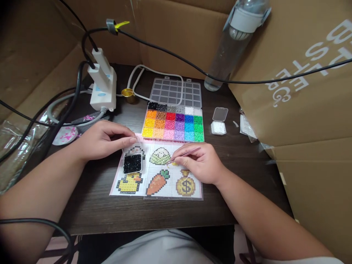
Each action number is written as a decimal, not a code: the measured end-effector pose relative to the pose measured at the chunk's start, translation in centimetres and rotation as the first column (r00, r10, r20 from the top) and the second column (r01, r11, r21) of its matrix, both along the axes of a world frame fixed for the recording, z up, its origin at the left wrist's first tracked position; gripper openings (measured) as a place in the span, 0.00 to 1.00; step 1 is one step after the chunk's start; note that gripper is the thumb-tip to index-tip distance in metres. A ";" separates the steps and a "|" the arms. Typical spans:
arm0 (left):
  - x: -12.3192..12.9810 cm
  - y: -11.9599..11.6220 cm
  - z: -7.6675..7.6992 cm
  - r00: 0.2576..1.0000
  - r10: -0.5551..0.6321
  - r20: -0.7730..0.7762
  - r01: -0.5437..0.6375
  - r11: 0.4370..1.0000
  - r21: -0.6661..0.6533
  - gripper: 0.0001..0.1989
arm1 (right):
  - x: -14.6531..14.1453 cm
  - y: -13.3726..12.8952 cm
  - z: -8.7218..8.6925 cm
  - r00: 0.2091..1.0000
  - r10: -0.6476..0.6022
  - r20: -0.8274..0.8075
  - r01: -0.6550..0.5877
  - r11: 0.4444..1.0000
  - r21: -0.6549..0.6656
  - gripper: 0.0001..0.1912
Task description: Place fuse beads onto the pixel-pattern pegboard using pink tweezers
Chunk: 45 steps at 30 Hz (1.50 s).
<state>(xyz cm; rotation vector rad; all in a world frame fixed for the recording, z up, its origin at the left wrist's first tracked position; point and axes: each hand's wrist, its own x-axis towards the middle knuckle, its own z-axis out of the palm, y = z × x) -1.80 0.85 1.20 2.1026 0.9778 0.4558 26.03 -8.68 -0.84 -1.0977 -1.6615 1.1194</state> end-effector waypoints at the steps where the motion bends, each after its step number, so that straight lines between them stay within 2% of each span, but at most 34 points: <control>1: 0.0 0.0 0.0 1.000 0.001 0.002 -0.001 1.000 0.000 0.15 | 0.0 0.0 0.0 1.000 0.004 0.005 -0.004 1.000 0.003 0.05; 15: -0.1 0.1 -0.2 1.000 -0.016 -0.007 0.016 0.998 0.067 0.14 | 0.5 0.0 -0.3 0.998 0.046 0.032 -0.047 0.998 0.029 0.07; 23: -0.1 0.1 -0.4 1.000 -0.021 -0.023 0.022 0.997 0.068 0.16 | 0.3 -0.1 -0.3 1.000 -0.028 0.004 0.028 1.000 0.003 0.06; 25: -0.2 0.1 -0.4 1.000 -0.019 -0.024 0.021 0.998 0.060 0.16 | 0.3 -0.2 -0.4 0.998 -0.063 -0.020 0.062 0.998 -0.029 0.06; 28: -0.2 0.1 -0.5 1.000 -0.021 -0.023 0.022 0.999 0.038 0.17 | 0.1 0.1 -0.2 0.978 -0.179 -0.110 0.173 0.983 -0.063 0.05; 32: -0.4 0.1 -0.7 0.999 -0.031 -0.020 0.032 0.999 0.037 0.17 | -1.2 1.6 1.2 0.926 -0.332 -0.180 0.340 0.940 0.014 0.08; 36: -0.5 0.0 -0.8 0.999 -0.046 -0.004 0.046 0.998 0.044 0.17 | -4.0 3.8 2.3 0.913 -0.397 -0.094 0.406 0.907 0.115 0.09; 40: -0.4 -0.1 -0.7 0.999 -0.050 -0.002 0.050 0.997 0.060 0.16 | -6.7 5.3 2.0 0.896 -0.439 0.065 0.424 0.891 0.165 0.05; 42: -0.4 -0.2 -0.7 0.998 -0.059 -0.002 0.059 0.995 0.079 0.16 | -7.0 5.4 1.9 0.884 -0.458 0.094 0.438 0.882 0.174 0.04; 45: -0.4 -0.1 -0.7 0.997 -0.079 -0.004 0.079 0.992 0.100 0.16 | -5.5 4.8 2.5 0.848 -0.523 0.088 0.492 0.837 0.238 0.05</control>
